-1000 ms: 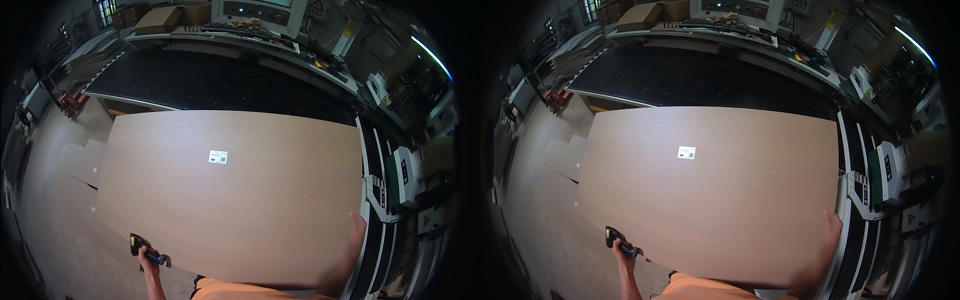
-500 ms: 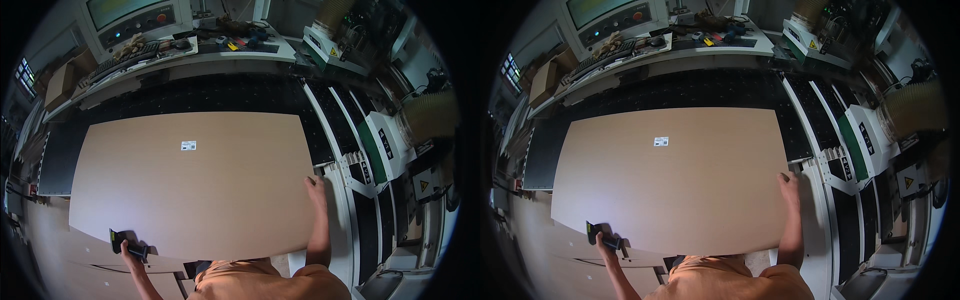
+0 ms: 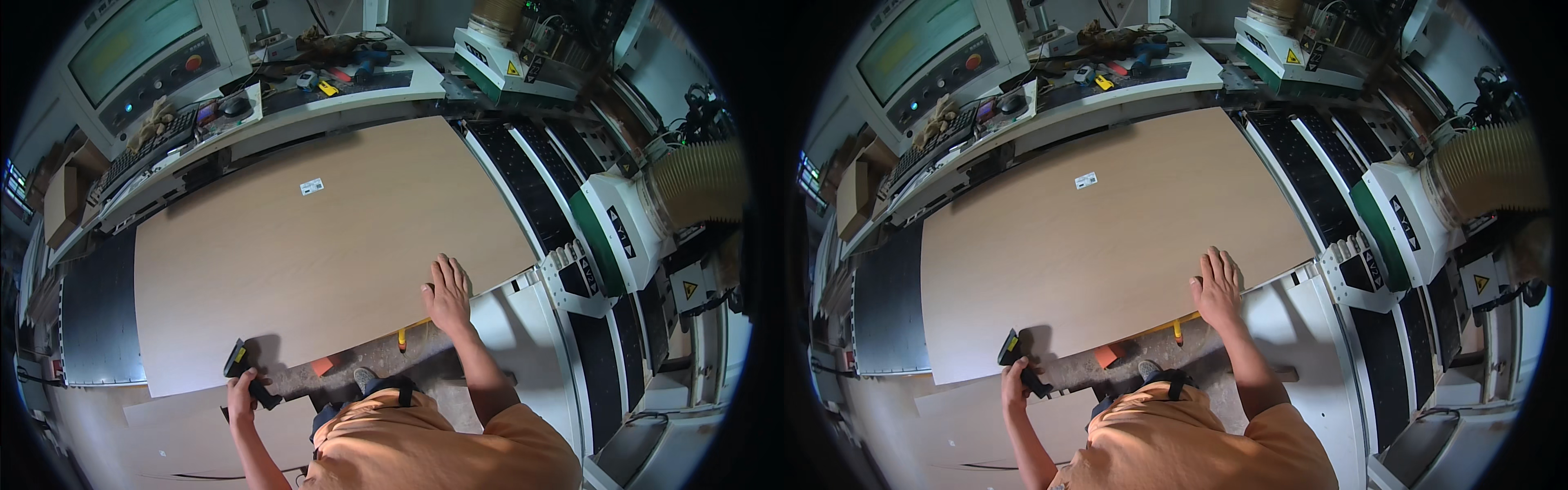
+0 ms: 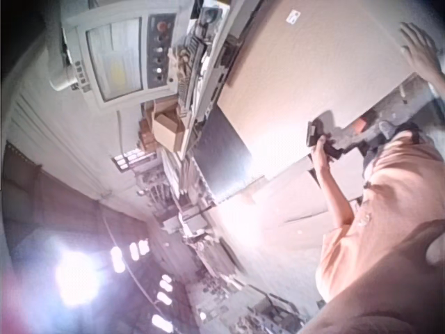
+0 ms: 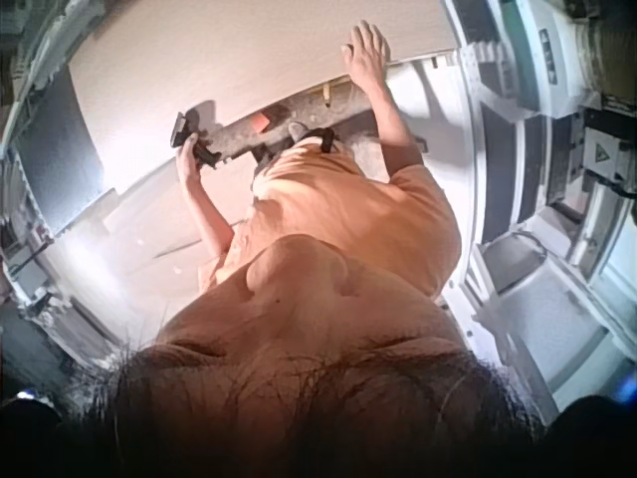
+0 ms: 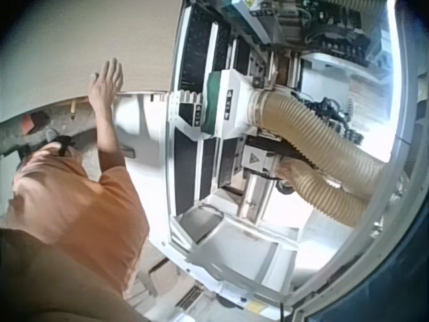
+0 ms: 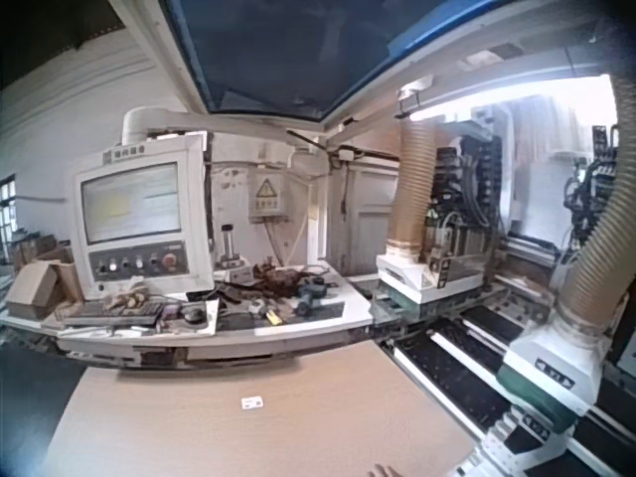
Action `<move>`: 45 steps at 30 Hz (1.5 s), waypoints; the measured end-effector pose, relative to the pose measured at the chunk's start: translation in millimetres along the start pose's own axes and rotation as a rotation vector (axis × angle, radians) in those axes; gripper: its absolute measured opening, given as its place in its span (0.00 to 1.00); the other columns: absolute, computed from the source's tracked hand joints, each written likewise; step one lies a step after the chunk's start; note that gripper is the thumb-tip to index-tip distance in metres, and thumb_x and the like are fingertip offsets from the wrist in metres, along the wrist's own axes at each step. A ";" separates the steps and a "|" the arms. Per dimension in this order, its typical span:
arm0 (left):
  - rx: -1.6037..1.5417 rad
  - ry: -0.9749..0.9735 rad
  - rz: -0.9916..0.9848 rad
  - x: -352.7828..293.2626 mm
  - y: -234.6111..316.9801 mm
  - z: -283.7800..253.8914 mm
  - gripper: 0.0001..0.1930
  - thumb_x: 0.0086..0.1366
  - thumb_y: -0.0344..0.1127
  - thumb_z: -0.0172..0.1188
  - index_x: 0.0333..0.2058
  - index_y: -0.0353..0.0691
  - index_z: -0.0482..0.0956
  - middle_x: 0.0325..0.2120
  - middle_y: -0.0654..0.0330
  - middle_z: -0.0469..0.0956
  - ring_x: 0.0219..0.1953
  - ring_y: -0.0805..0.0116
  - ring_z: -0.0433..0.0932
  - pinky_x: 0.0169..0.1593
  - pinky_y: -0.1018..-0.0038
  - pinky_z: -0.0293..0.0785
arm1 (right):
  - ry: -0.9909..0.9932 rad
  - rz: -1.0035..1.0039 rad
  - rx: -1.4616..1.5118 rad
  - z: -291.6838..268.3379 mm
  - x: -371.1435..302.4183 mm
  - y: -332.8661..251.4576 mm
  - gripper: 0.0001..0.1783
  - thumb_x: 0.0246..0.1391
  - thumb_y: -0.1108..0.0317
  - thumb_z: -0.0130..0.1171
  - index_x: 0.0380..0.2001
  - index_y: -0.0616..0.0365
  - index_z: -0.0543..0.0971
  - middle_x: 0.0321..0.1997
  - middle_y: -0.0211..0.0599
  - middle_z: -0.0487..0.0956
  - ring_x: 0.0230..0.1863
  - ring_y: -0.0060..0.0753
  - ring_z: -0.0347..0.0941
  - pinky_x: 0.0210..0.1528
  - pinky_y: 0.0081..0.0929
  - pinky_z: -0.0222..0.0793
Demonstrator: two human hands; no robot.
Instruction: The person picks up large flat wood panels from the floor, places them on a machine table, and then removes them to stack them elsewhere. The person uses a barcode scanner and a yellow tool during the process.
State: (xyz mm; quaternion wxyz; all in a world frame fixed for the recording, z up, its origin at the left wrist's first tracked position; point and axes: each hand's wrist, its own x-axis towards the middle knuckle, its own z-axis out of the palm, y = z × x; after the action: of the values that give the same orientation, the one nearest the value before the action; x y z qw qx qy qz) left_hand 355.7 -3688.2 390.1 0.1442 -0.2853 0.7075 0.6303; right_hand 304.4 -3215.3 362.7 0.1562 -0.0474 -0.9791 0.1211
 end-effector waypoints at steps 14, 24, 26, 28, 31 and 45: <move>-0.232 0.302 0.054 62.7 28.5 25.0 0.16 0.59 0.47 0.61 0.26 0.39 0.72 0.16 0.60 0.73 0.14 0.67 0.76 0.15 0.76 0.68 | 0.173 0.113 0.031 4.5 60.1 77.2 0.25 0.52 0.60 0.60 0.53 0.56 0.75 0.66 0.36 0.67 0.67 0.46 0.59 0.66 0.49 0.55; -0.138 0.277 0.004 48.1 40.8 81.6 0.17 0.59 0.46 0.61 0.25 0.37 0.71 0.16 0.57 0.75 0.13 0.68 0.76 0.11 0.78 0.61 | 0.212 0.069 -0.021 -13.4 73.5 128.6 0.23 0.52 0.65 0.57 0.51 0.62 0.76 0.64 0.41 0.70 0.64 0.49 0.63 0.64 0.46 0.57; -0.207 0.285 0.013 46.6 40.8 80.0 0.16 0.59 0.44 0.61 0.26 0.35 0.72 0.17 0.58 0.75 0.15 0.65 0.78 0.14 0.75 0.67 | 0.209 0.024 -0.021 -12.6 73.0 127.9 0.22 0.53 0.66 0.56 0.51 0.62 0.75 0.63 0.44 0.70 0.63 0.50 0.65 0.64 0.46 0.58; -0.258 0.247 0.061 46.5 38.7 76.8 0.15 0.60 0.41 0.60 0.26 0.33 0.73 0.17 0.57 0.74 0.16 0.63 0.78 0.18 0.71 0.72 | 0.199 0.015 0.001 -11.0 72.1 126.4 0.21 0.54 0.66 0.55 0.51 0.64 0.75 0.63 0.46 0.70 0.62 0.52 0.65 0.64 0.46 0.58; -0.252 0.184 0.103 47.3 35.0 71.0 0.13 0.60 0.38 0.59 0.28 0.31 0.74 0.17 0.57 0.74 0.16 0.63 0.78 0.22 0.70 0.75 | 0.174 0.013 0.010 -7.7 70.6 126.1 0.20 0.57 0.67 0.53 0.52 0.65 0.74 0.62 0.47 0.71 0.62 0.54 0.65 0.63 0.47 0.59; -0.139 0.231 0.127 40.1 32.9 61.1 0.18 0.55 0.42 0.64 0.31 0.29 0.79 0.24 0.60 0.77 0.29 0.72 0.75 0.37 0.72 0.72 | 0.183 0.022 0.033 6.3 64.5 144.7 0.22 0.63 0.63 0.47 0.53 0.67 0.75 0.61 0.48 0.72 0.61 0.50 0.68 0.63 0.42 0.62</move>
State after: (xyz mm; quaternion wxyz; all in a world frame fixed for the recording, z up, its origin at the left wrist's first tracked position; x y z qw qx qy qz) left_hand 295.1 -3636.1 384.2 0.0016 -0.3197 0.6907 0.6487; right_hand 249.3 -3068.5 339.4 0.2447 -0.0663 -0.9580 0.1342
